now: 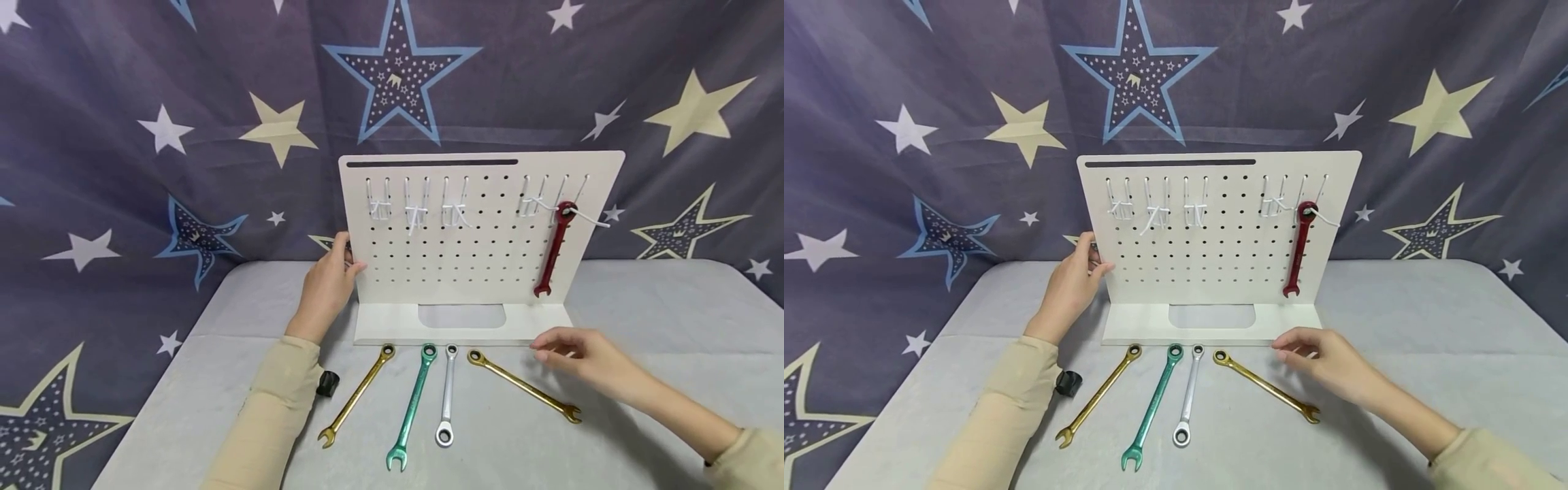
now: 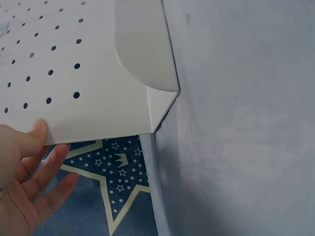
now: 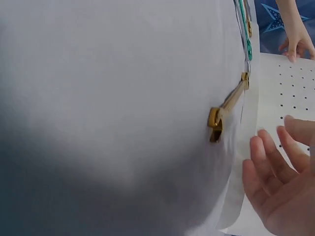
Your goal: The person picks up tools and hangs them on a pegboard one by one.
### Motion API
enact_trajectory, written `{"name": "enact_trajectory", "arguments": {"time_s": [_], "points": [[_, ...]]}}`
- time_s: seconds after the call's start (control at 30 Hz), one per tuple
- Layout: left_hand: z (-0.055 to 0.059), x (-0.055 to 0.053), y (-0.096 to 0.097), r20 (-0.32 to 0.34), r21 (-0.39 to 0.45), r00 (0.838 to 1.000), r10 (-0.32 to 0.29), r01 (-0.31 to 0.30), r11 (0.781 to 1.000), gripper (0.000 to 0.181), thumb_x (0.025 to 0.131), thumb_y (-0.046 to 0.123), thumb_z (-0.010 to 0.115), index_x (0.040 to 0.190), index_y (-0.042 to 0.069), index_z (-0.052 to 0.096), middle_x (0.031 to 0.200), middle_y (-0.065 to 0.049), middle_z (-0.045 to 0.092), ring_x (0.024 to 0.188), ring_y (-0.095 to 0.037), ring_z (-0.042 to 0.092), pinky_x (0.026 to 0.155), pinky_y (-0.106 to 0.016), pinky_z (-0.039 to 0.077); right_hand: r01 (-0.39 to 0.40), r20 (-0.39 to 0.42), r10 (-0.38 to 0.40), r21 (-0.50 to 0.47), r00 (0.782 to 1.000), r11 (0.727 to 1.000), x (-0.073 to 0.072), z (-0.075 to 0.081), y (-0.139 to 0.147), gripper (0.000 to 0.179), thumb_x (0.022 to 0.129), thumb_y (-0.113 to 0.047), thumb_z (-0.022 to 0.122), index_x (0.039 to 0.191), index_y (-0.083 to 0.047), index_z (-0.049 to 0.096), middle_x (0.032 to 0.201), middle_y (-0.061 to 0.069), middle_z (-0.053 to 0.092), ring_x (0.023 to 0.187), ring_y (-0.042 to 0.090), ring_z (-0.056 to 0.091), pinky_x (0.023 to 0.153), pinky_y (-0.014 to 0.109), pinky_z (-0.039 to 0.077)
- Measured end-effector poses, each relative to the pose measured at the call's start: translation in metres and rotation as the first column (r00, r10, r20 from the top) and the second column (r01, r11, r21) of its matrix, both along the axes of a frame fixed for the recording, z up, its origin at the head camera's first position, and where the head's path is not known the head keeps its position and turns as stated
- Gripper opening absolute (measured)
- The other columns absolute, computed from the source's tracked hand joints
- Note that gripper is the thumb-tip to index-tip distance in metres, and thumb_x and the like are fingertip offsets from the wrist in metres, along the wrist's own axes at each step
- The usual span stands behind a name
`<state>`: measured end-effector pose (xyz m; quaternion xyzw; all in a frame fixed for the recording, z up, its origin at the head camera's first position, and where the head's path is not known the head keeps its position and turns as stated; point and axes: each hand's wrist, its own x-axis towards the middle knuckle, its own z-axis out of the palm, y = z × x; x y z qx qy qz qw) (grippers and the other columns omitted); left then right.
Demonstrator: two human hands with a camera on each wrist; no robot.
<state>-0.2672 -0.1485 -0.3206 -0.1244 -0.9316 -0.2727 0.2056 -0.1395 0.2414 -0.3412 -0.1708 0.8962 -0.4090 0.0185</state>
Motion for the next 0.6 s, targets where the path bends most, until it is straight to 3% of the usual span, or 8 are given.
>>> {"name": "enact_trajectory", "arguments": {"time_s": [0.33,0.6], "points": [[-0.001,0.0,0.002,0.012,0.007,1.0,-0.002,0.002,1.0,0.048,0.096,0.022,0.068,0.134,0.011,0.042,0.094,-0.009,0.064,0.074,-0.026,0.061,0.066,-0.043,0.046,-0.175,0.07,0.173,0.017,0.982,0.984,0.0,-0.008,-0.009,0.02,0.093,-0.016,0.071,0.109,-0.005,0.069,0.101,0.001,0.069,0.086,0.006,0.061,0.071,0.025,0.052],[-0.001,0.001,0.003,0.014,0.012,1.0,0.012,-0.013,1.0,0.047,0.095,0.022,0.068,0.134,0.011,0.043,0.096,-0.009,0.065,0.079,-0.027,0.063,0.067,-0.044,0.047,-0.208,0.077,0.203,0.065,0.976,0.976,0.0,-0.009,-0.028,0.025,0.089,-0.017,0.075,0.109,-0.005,0.067,0.09,-0.004,0.061,0.072,0.005,0.055,0.062,0.025,0.048]]}}
